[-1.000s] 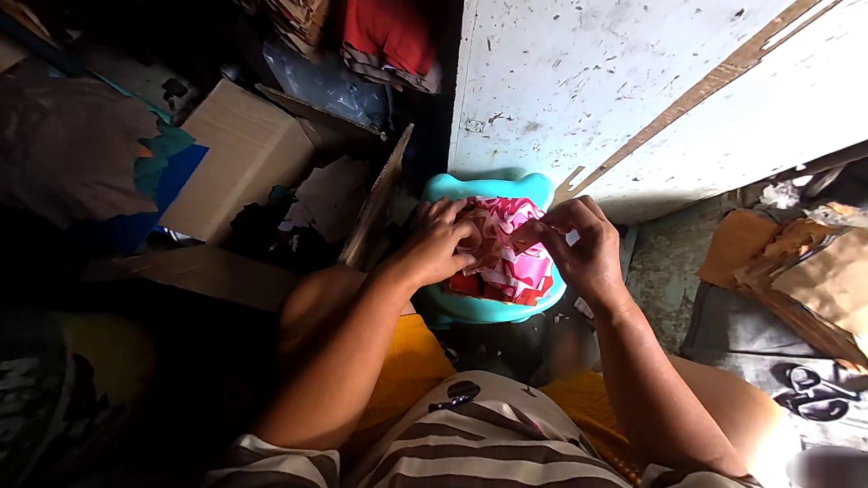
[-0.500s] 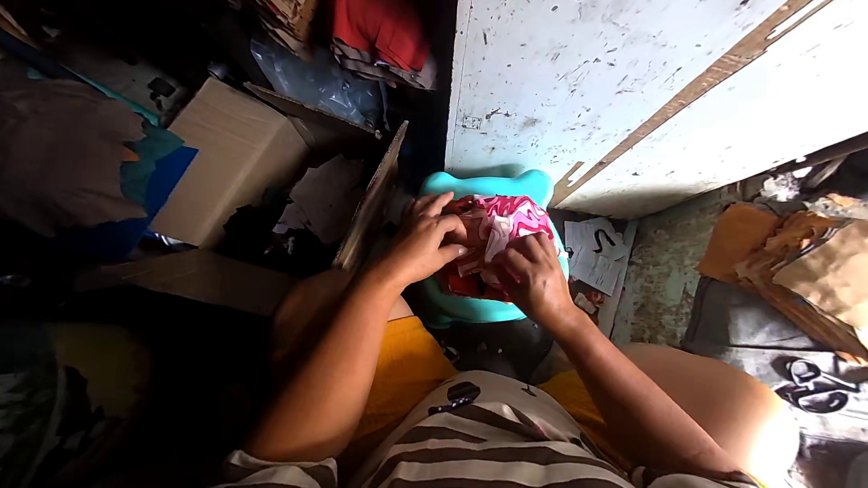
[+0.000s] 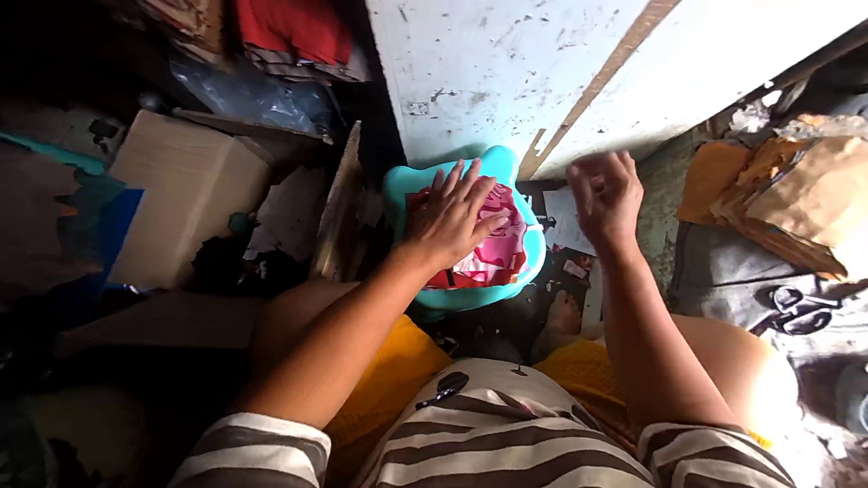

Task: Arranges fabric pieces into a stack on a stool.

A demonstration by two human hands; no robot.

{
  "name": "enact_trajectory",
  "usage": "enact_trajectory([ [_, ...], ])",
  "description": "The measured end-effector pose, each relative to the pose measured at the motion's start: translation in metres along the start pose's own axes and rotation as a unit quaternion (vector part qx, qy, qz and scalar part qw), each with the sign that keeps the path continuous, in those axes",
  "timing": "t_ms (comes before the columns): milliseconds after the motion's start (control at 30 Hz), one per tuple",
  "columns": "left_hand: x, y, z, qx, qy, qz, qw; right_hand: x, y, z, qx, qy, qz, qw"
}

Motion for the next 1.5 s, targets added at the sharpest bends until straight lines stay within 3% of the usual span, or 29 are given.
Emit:
enact_trajectory([
  [100,-0.027,-0.010,0.010,0.024,-0.080,0.074,0.994,0.002,0.061,0.010,-0.144,0.047,0.045,0.987],
  [267,-0.039,-0.021,0.005,0.027,-0.084,0.077,0.993,-0.017,0.165,-0.029,-0.362,0.056,0.081,0.927],
  [433,-0.042,-0.025,0.004,0.017,-0.077,0.085,0.993,-0.075,0.250,-0.124,-0.597,0.096,0.166,0.779],
  [567,-0.043,-0.027,0.007,0.007,-0.084,0.088,0.993,-0.096,0.244,-0.180,-0.706,-0.107,0.049,0.698],
  [600,-0.043,-0.028,0.007,0.006,-0.088,0.085,0.992,-0.105,0.247,-0.190,-0.713,-0.133,0.040,0.687],
  [667,-0.043,-0.030,0.008,0.007,-0.095,0.086,0.992,-0.120,0.259,-0.204,-0.730,-0.099,0.050,0.675],
  [833,-0.042,-0.029,0.010,0.006,-0.092,0.097,0.991,-0.118,0.286,-0.187,-0.714,0.020,-0.006,0.700],
  [1033,-0.043,-0.025,0.009,0.009,-0.091,0.104,0.990,-0.118,0.326,-0.185,-0.673,-0.113,-0.112,0.723],
  [1233,-0.042,-0.024,0.009,0.003,-0.081,0.102,0.991,-0.111,0.316,-0.169,-0.662,-0.071,-0.047,0.745],
  [1400,-0.042,-0.021,0.011,0.008,-0.078,0.100,0.992,-0.142,0.300,-0.135,-0.570,-0.027,0.011,0.821],
  [1500,-0.041,-0.022,0.010,0.006,-0.078,0.101,0.992,-0.155,0.302,-0.126,-0.548,-0.082,-0.033,0.832],
])
Point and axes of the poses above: each hand's wrist, its own z-axis towards the middle knuckle, its own x-axis out of the back of the hand, y = z × x, the point moved 3 cm from there along z, towards the middle knuckle, and after that the axes turned 2 degrees about y, right-handed, at the moved point
